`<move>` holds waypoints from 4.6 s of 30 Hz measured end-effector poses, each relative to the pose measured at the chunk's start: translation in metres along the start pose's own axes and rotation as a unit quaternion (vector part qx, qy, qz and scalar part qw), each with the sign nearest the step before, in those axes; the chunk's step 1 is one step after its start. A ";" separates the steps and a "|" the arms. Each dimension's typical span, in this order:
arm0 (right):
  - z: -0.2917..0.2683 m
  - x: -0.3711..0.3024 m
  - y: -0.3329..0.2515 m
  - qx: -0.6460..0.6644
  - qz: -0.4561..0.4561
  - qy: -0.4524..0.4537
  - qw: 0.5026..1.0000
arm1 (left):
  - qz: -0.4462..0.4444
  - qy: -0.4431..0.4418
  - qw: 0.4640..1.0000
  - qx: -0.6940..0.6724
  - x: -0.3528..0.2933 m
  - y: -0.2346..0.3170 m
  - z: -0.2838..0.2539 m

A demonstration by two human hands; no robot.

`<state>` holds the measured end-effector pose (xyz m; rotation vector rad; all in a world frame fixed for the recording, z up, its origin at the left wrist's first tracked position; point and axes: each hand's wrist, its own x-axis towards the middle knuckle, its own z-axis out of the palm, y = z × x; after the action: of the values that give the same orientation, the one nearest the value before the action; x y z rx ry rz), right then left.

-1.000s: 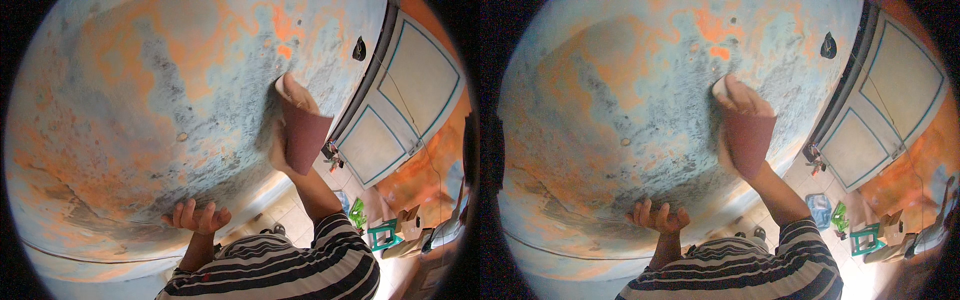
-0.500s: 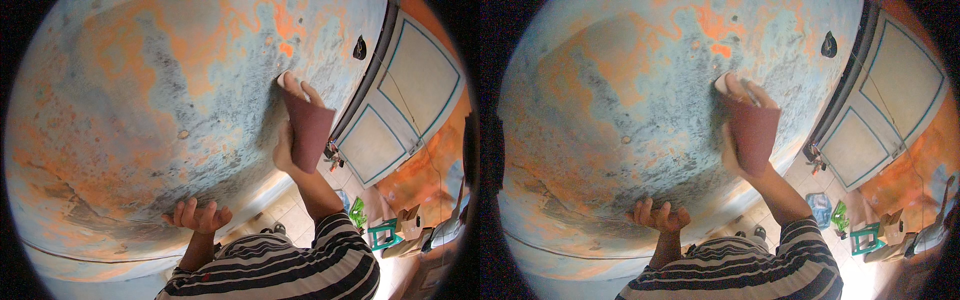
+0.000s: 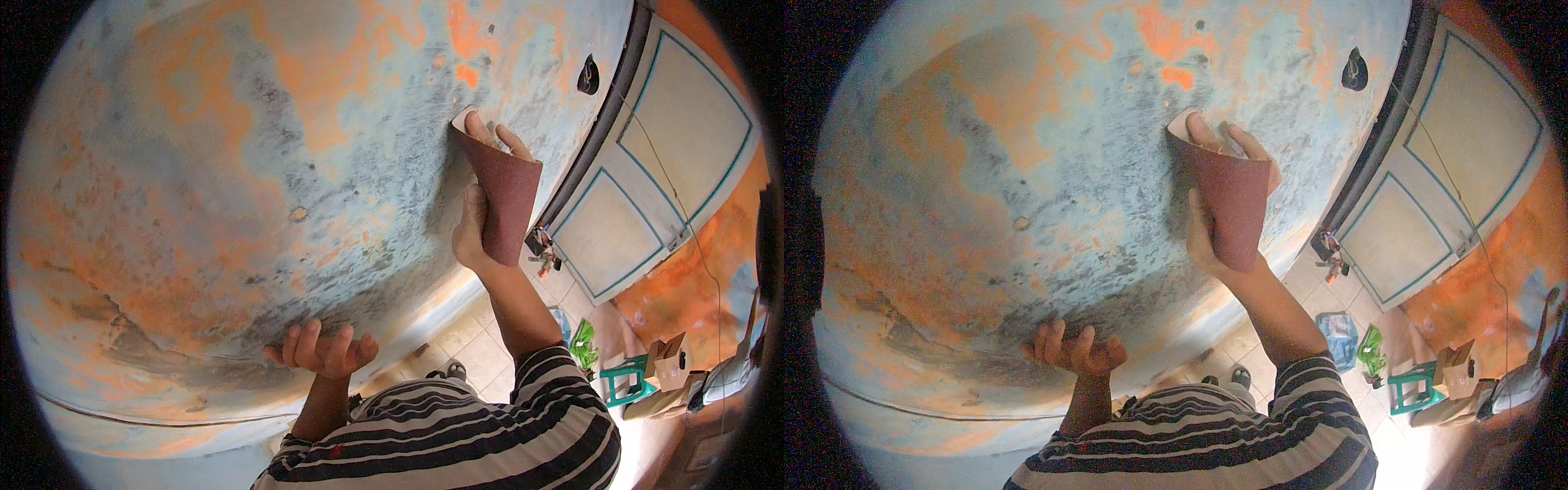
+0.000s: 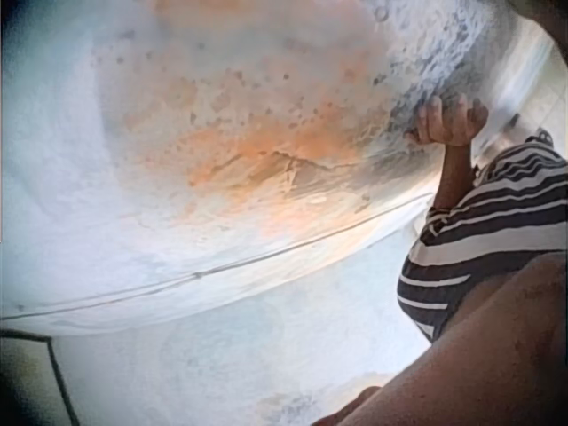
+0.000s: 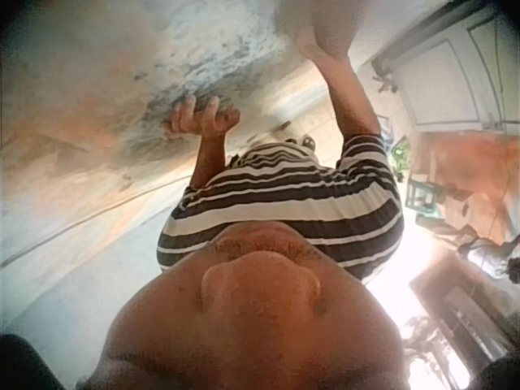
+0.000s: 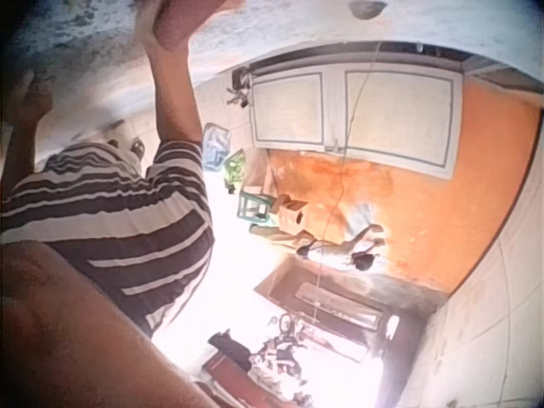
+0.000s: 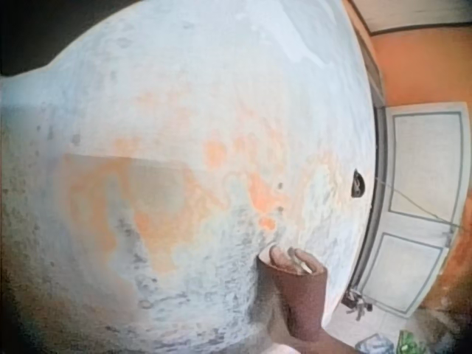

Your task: The person sands the ceiling with sandpaper, folds the sandpaper by hand, and sands different areas of the ceiling.

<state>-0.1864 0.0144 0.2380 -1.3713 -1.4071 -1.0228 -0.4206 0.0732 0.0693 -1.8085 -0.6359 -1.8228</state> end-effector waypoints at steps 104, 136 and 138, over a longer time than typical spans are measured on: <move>-0.051 -0.087 0.049 0.789 0.466 0.062 0.396 | -0.042 -0.106 0.983 -0.143 0.059 0.094 0.024; -0.102 -0.120 0.246 0.321 -0.088 -0.196 0.922 | 0.185 -0.318 0.926 -0.088 0.138 0.279 0.105; -0.100 -0.130 0.243 0.334 -0.077 -0.226 0.912 | 0.170 -0.314 0.931 -0.078 0.135 0.281 0.104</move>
<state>0.0599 -0.1046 0.1324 -1.0094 -1.9932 -0.2387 -0.1614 -0.0796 0.2014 -2.4516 -0.3563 -1.0811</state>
